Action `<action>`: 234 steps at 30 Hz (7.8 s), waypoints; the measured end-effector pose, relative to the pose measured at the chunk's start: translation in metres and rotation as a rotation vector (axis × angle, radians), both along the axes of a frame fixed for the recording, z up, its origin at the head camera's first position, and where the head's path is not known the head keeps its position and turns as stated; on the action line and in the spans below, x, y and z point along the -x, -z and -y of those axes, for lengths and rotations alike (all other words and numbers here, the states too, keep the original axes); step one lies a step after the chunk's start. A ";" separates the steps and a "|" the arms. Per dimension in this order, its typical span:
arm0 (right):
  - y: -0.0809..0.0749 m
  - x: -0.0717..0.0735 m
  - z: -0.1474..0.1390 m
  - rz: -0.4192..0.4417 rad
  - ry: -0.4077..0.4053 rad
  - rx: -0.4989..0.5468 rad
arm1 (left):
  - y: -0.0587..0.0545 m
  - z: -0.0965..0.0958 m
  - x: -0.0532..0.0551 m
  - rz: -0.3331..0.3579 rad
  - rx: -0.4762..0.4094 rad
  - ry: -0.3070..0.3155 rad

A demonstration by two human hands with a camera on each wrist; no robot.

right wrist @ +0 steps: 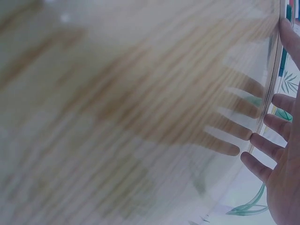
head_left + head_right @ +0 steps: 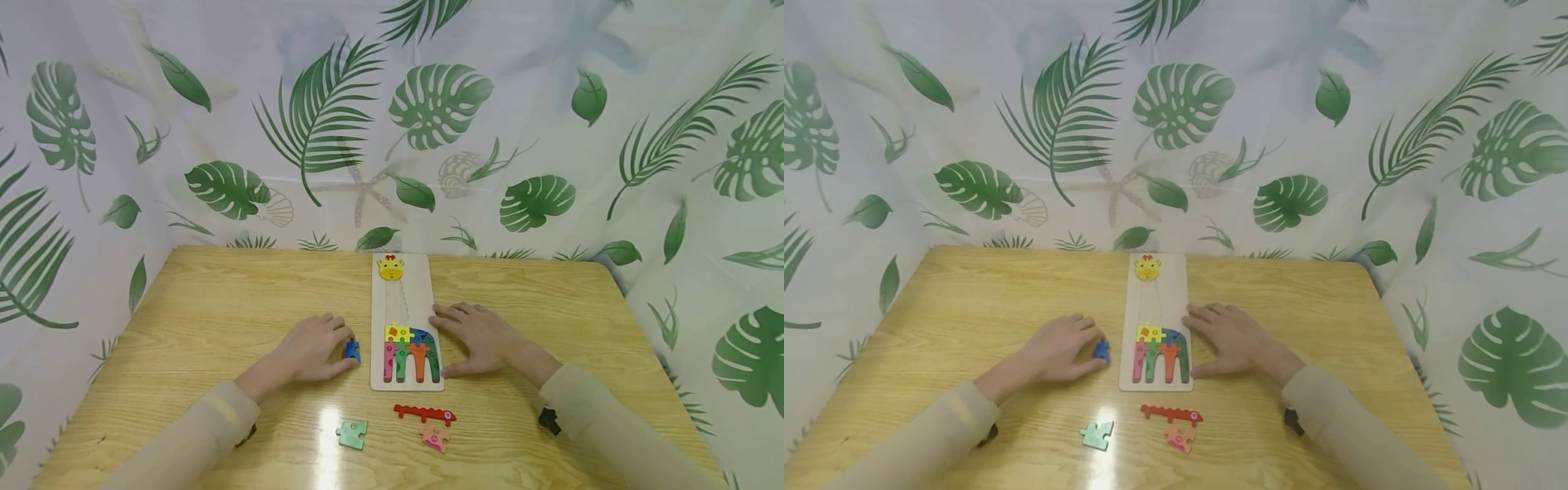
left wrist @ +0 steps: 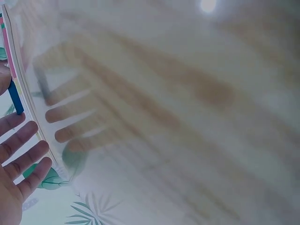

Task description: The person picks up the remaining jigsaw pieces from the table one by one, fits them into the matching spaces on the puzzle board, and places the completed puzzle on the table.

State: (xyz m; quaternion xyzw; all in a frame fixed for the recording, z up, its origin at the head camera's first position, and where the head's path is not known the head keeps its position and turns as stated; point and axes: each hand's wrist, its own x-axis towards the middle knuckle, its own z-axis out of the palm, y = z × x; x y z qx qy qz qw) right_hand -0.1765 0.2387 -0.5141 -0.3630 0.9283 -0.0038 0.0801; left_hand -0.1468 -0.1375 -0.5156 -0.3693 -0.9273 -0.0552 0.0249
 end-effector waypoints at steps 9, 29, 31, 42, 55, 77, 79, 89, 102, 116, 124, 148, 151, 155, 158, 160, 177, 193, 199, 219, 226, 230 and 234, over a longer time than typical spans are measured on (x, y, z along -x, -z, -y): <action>-0.002 -0.001 0.001 0.003 -0.001 0.010 | 0.000 -0.003 0.009 -0.003 0.014 0.011; -0.001 0.000 0.001 0.005 0.001 -0.002 | 0.000 -0.021 0.033 0.065 0.005 0.016; -0.001 0.000 0.001 0.003 0.002 -0.001 | -0.001 -0.023 0.036 0.070 0.002 0.008; -0.002 0.000 0.002 0.006 0.007 0.001 | -0.007 -0.032 0.052 0.078 0.007 0.003; -0.001 0.002 0.001 -0.001 0.001 -0.012 | -0.015 -0.049 0.071 0.089 0.034 0.001; -0.001 0.001 0.001 -0.005 -0.006 -0.016 | -0.012 -0.065 0.104 0.086 0.055 -0.031; 0.000 0.001 0.001 -0.006 -0.006 -0.016 | -0.012 -0.066 0.106 0.084 0.062 -0.034; 0.001 0.002 0.001 0.004 -0.005 -0.015 | -0.009 -0.066 0.116 0.087 0.086 -0.043; -0.002 0.001 0.002 0.017 0.006 -0.012 | -0.008 -0.070 0.122 0.065 0.075 -0.049; -0.002 0.001 0.001 0.023 0.005 -0.003 | -0.009 -0.076 0.128 0.056 0.113 -0.072; -0.001 0.001 0.001 0.017 0.001 -0.011 | -0.009 -0.080 0.131 0.032 0.130 -0.070; -0.002 0.002 0.002 -0.001 -0.007 -0.003 | -0.005 -0.083 0.135 -0.011 0.189 -0.061; -0.002 0.002 0.002 0.003 -0.008 -0.005 | -0.004 -0.083 0.136 -0.012 0.190 -0.063; -0.001 0.002 0.002 0.010 -0.007 -0.009 | -0.004 -0.083 0.136 -0.008 0.196 -0.067; -0.001 0.002 0.002 0.016 -0.005 -0.007 | -0.004 -0.083 0.136 -0.008 0.199 -0.068; -0.002 0.002 0.002 0.020 -0.003 -0.006 | -0.003 -0.083 0.137 -0.010 0.200 -0.066; -0.004 0.001 0.003 0.007 -0.007 -0.022 | -0.003 -0.081 0.136 -0.018 0.199 -0.067; -0.004 0.000 0.003 -0.029 -0.031 0.018 | -0.003 -0.080 0.137 -0.003 0.175 -0.054; -0.002 0.000 0.003 -0.027 -0.029 0.017 | -0.003 -0.079 0.137 -0.010 0.188 -0.048; -0.002 0.001 0.004 -0.009 -0.008 0.005 | 0.000 -0.078 0.135 -0.020 0.183 -0.051; -0.003 0.000 0.003 -0.017 -0.010 0.001 | -0.002 -0.078 0.128 -0.017 0.151 -0.043; -0.005 0.000 0.004 -0.013 -0.012 -0.001 | -0.003 -0.077 0.126 -0.014 0.152 -0.032; -0.004 0.001 0.003 -0.015 -0.015 -0.004 | -0.008 -0.077 0.120 0.001 0.159 0.001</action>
